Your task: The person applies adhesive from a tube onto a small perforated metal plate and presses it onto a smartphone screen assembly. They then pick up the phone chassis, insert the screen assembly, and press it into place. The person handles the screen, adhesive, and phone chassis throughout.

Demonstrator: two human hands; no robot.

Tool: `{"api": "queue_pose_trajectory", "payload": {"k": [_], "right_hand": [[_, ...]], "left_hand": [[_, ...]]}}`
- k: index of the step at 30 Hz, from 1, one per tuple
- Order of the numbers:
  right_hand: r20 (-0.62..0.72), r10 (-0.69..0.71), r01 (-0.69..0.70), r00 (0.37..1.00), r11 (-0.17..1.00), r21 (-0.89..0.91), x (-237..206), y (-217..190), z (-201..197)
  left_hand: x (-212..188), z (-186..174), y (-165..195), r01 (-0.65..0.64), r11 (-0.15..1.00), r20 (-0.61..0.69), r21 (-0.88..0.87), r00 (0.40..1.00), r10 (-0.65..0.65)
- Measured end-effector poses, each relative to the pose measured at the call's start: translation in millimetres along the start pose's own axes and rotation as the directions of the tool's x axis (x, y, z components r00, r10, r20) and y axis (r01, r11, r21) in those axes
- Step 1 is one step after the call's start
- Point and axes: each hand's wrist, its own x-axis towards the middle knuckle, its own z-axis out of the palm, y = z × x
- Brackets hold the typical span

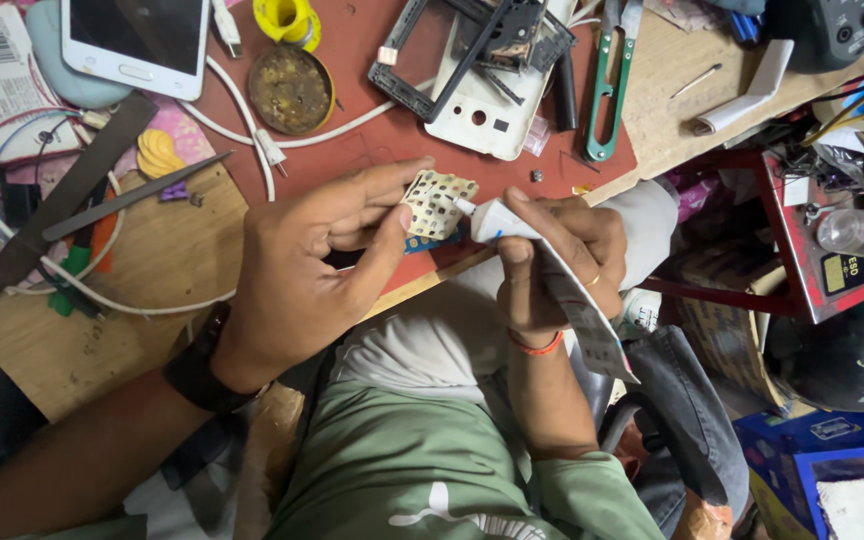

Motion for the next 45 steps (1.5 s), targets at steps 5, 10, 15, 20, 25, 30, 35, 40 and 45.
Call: {"api": "queue_pose_trajectory", "payload": {"k": [5,10,15,20,25,30,35,40,45], "right_hand": [[0.032,-0.003,0.002,0.999,1.000,0.009,2.2,-2.0,-1.9],[0.010,0.014,-0.013,1.000,0.999,-0.035,4.4,-2.1,-2.5],[0.049,0.025,-0.024,0.998,0.999,-0.030,3.2,-0.8,-5.2],[-0.010,0.021,-0.021,1.000,0.999,0.048,0.8,3.0,-5.1],[0.017,0.019,-0.018,1.000,1.000,-0.025,-0.4,3.5,-5.4],[-0.030,0.037,-0.038,0.999,0.998,-0.040,-0.1,2.7,-2.9],[-0.027,0.014,-0.016,1.000,0.997,-0.074,-0.1,3.3,-1.3],[-0.009,0.031,-0.031,0.999,0.999,-0.033,-0.3,3.3,-3.8],[0.055,-0.035,0.032,0.998,0.998,0.049,2.0,3.7,-6.3]], "left_hand": [[0.5,-0.5,0.3,-0.013,1.000,-0.001,0.002,1.000,0.013],[-0.2,0.5,1.2,-0.030,0.999,-0.008,0.021,0.999,0.031],[0.4,1.3,1.6,0.005,1.000,-0.009,0.010,1.000,-0.005],[0.4,1.9,1.0,-0.006,1.000,-0.016,-0.003,1.000,0.006],[0.0,1.4,1.0,-0.004,1.000,-0.019,0.007,1.000,0.004],[-0.1,-0.1,1.9,-0.004,1.000,-0.012,0.010,1.000,0.004],[-1.2,0.2,1.5,-0.017,1.000,-0.005,0.017,1.000,0.017],[-0.6,0.3,-0.6,-0.028,1.000,-0.010,0.009,1.000,0.028],[-0.5,-1.1,-1.2,-0.025,0.999,-0.007,0.045,1.000,0.025]]}}
